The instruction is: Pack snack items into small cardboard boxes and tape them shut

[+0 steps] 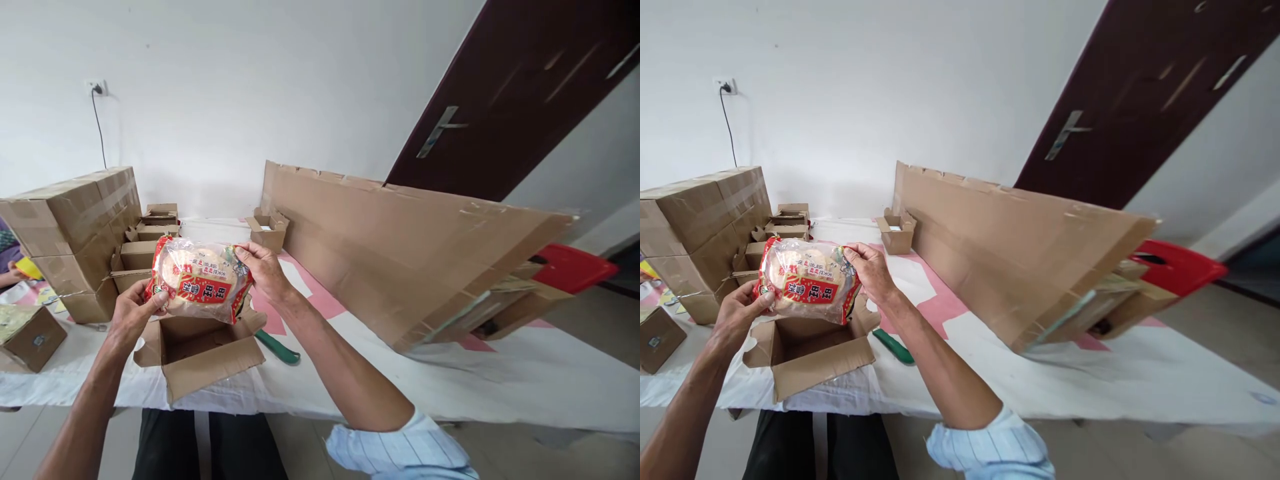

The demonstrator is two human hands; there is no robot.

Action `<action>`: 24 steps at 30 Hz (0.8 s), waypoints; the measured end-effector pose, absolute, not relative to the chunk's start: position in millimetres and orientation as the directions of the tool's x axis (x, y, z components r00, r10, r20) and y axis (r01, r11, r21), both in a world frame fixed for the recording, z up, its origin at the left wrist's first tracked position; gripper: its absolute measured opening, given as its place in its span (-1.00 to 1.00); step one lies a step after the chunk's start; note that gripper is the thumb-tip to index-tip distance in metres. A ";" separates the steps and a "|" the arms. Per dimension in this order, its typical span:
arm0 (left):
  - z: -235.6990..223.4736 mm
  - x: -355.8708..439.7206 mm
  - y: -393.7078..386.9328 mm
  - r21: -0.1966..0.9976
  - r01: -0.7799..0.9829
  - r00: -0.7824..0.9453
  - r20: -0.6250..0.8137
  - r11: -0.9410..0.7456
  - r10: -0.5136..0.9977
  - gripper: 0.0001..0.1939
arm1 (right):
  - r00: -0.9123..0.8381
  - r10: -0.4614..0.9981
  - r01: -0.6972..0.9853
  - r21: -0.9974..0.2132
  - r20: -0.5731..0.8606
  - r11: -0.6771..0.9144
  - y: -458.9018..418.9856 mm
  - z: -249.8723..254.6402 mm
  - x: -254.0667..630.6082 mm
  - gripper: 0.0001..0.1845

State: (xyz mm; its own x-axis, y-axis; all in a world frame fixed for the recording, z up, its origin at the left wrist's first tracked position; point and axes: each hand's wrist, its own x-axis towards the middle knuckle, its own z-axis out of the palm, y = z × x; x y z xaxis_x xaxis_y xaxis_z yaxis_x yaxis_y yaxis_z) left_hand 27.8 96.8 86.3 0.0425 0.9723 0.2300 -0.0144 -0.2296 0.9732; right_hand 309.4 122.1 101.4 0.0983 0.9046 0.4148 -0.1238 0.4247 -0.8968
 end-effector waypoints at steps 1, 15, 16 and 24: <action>84.6 29.4 96.6 0.973 -0.020 0.027 0.232 -0.232 0.972 -0.31 | 0.092 0.899 -0.101 -0.894 0.429 0.437 123.5 102.3 310.0 -0.50; 113.6 0.1 118.4 0.936 0.124 0.187 0.305 -0.330 0.934 -0.02 | -0.409 0.784 0.158 -0.810 0.467 0.565 158.5 167.1 318.8 -0.74; 122.1 1.8 121.5 0.933 0.157 0.258 0.278 -0.324 0.925 -0.04 | -0.481 0.751 0.188 -0.783 0.453 0.593 160.0 173.9 312.4 -0.78; 120.0 31.3 134.6 0.957 0.116 0.315 0.220 -0.268 0.923 -0.44 | -0.279 0.681 0.359 -0.584 0.677 0.728 168.4 183.3 275.7 -0.84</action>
